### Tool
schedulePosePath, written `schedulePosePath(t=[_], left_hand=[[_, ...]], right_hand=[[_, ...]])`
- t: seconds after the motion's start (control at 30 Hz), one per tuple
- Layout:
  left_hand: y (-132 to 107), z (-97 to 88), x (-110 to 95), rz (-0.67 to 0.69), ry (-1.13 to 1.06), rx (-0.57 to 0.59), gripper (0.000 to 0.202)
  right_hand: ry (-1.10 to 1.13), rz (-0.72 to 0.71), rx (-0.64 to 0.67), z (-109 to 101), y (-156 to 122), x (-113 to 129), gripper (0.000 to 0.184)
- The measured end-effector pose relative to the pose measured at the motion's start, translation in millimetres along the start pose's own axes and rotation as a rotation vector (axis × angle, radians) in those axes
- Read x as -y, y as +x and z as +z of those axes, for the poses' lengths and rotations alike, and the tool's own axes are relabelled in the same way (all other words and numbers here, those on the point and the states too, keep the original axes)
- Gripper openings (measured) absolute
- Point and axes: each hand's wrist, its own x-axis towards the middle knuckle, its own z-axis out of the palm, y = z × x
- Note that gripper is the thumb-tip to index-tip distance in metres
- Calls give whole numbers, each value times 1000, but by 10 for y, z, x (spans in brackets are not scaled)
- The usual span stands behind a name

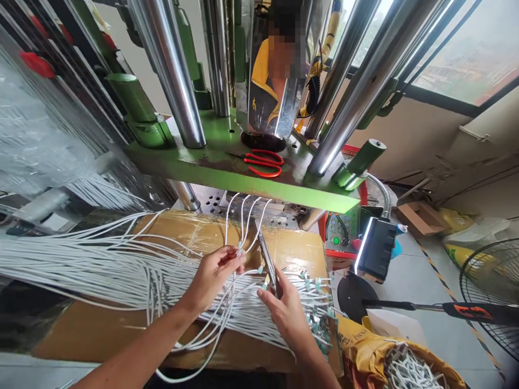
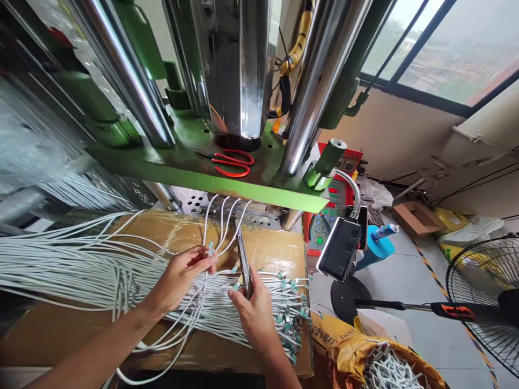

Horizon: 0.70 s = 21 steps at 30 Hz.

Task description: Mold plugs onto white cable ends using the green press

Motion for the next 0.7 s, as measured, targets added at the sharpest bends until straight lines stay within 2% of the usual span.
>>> schedulePosePath(t=[0.1, 0.23, 0.3, 0.37, 0.47, 0.53, 0.6, 0.7], left_hand=[[-15, -50, -78, -26, -56, 26, 23], [41, -80, -222, -30, 9, 84, 28], [81, -67, -268, -73, -15, 113, 37], [117, -33, -277, -138, -77, 155, 45], [162, 32, -224, -203, -140, 184, 34], [190, 61, -169, -191, -145, 176, 33], [214, 66, -122, -146, -66, 186, 33], [235, 37, -94, -39, 213, 241, 25]], right_hand=[[-7, 31, 26, -70, -26, 16, 56], [28, 76, 48, -137, -63, 40, 61], [79, 102, 60, -138, -71, 54, 62], [123, 113, 63, -126, -74, 68, 61], [134, 113, 50, -109, -72, 79, 58], [129, 107, 47, -108, -69, 77, 58], [133, 102, 47, -114, -67, 73, 58], [138, 110, 52, -124, -69, 69, 56]])
